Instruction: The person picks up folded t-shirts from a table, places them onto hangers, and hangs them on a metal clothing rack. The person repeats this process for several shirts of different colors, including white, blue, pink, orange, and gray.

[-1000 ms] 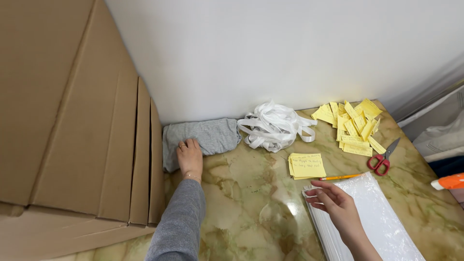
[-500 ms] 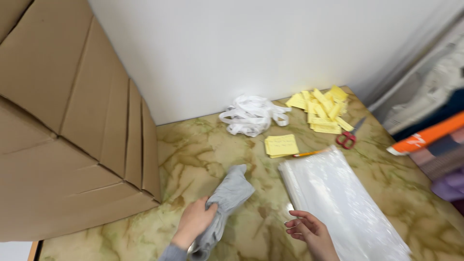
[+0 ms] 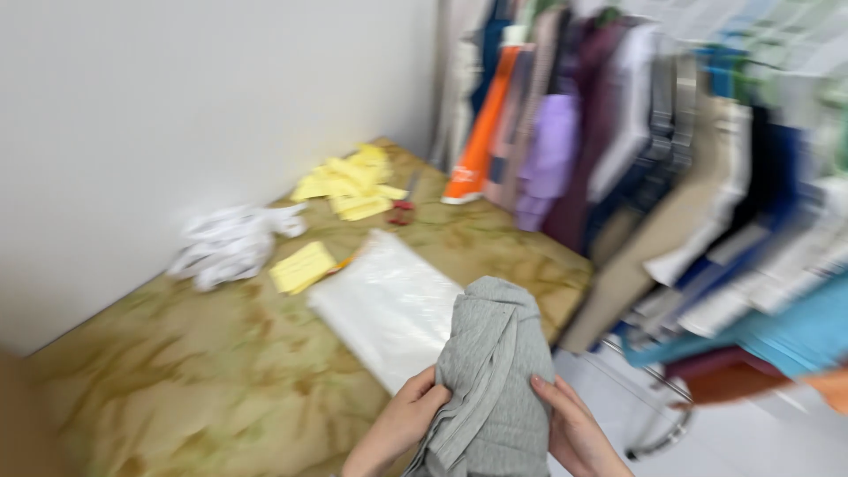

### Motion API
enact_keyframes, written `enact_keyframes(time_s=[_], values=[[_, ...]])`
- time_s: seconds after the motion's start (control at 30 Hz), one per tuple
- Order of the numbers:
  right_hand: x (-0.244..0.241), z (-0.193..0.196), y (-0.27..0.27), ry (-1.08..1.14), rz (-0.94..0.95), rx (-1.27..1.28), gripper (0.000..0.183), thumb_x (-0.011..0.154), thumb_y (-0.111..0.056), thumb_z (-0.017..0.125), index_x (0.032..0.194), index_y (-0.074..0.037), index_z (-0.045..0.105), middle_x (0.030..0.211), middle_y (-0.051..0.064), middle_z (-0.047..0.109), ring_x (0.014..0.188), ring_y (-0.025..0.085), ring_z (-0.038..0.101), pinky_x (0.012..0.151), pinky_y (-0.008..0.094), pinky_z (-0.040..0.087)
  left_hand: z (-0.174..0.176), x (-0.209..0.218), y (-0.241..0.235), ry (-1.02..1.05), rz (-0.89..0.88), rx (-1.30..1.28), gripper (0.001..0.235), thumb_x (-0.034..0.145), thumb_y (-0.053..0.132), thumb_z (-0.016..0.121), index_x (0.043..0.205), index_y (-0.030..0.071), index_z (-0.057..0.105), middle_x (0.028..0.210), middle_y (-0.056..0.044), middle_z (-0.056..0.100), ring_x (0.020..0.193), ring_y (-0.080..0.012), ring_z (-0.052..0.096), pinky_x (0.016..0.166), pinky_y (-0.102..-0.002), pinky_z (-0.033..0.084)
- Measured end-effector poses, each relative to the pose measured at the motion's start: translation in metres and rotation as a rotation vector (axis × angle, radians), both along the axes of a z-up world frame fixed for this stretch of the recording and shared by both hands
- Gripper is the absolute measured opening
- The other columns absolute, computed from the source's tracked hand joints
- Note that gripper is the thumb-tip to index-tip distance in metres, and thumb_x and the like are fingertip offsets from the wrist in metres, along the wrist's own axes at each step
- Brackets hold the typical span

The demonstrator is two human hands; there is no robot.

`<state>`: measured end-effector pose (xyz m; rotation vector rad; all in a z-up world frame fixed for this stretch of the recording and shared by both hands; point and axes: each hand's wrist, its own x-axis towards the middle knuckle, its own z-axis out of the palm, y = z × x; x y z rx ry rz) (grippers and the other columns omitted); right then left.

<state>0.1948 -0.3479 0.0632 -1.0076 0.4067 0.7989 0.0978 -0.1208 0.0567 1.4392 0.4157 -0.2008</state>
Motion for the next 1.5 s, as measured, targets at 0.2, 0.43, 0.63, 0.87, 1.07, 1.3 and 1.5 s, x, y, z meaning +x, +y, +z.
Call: enact_keyframes(time_s=[0.2,0.43,0.63,0.87,1.07,1.3,1.5], values=[[-0.001,0.048,-0.118,-0.372,-0.360,-0.344,0.053,0.086,0.006,0.069,0.139,0.003,0.064,0.128,0.024,0.075,0.113,0.032,0.068,0.098,0.044,0.053,0.007,0.057,-0.175,-0.253,-0.083,0.271,0.099,0.090,0.054,0.075,0.161,0.012,0.021,0.171,-0.010,0.026,0.158,-0.0230,0.027,0.128,-0.041,0.021],[-0.004,0.094,-0.222,-0.293,-0.572,-0.429,0.052,0.088,0.000,0.065,0.140,0.003,0.065,0.134,0.020,0.073,0.120,0.031,0.065,0.105,0.043,0.049,-0.026,0.114,-0.284,-0.335,-0.049,0.529,0.040,0.101,0.050,0.056,0.102,0.012,0.069,0.097,-0.017,0.079,0.097,-0.0403,0.074,0.078,-0.049,0.051],[0.010,0.017,-0.312,-0.094,-0.590,-0.216,0.029,0.099,-0.017,0.058,0.125,-0.004,0.061,0.119,0.019,0.068,0.104,0.033,0.061,0.088,0.044,0.045,0.034,0.138,-0.308,-0.248,-0.077,0.168,0.049,0.106,0.044,0.060,0.072,0.014,0.045,0.064,0.004,0.041,0.064,-0.0100,0.037,0.062,-0.034,0.034],[0.003,0.041,-0.321,0.137,-0.521,-0.157,0.062,0.100,-0.048,0.046,0.150,-0.013,0.058,0.123,0.027,0.061,0.108,0.042,0.059,0.101,0.056,0.049,0.085,0.165,-0.333,-0.125,-0.008,-0.147,0.042,0.095,0.041,0.067,0.095,0.002,0.080,0.090,-0.005,0.078,0.086,-0.0121,0.067,0.075,-0.026,0.052],[0.002,0.059,-0.323,0.108,-0.518,-0.270,0.048,0.100,-0.011,0.058,0.148,-0.009,0.063,0.136,0.024,0.071,0.121,0.038,0.067,0.102,0.050,0.051,0.121,0.169,-0.328,-0.076,-0.015,-0.118,0.039,0.100,0.038,0.065,0.091,0.002,0.075,0.083,-0.007,0.075,0.081,-0.0166,0.069,0.074,-0.030,0.053],[0.009,-0.023,-0.312,0.098,-0.328,-0.389,0.070,0.085,-0.006,0.067,0.153,-0.020,0.055,0.128,0.012,0.068,0.111,0.023,0.063,0.103,0.045,0.052,0.138,0.158,-0.348,-0.033,-0.178,-0.201,0.042,0.102,0.041,0.060,0.098,0.002,0.077,0.088,-0.006,0.076,0.083,-0.0173,0.071,0.078,-0.029,0.054],[0.051,-0.156,-0.318,-0.493,0.050,-0.684,0.124,0.070,-0.018,0.094,0.167,-0.031,0.018,0.174,0.007,0.023,0.158,0.032,0.030,0.121,0.047,0.041,0.169,0.173,-0.350,-0.064,-0.225,-0.193,0.050,0.096,0.049,0.063,0.088,0.001,0.076,0.079,-0.010,0.077,0.070,-0.0175,0.071,0.065,-0.029,0.054]])
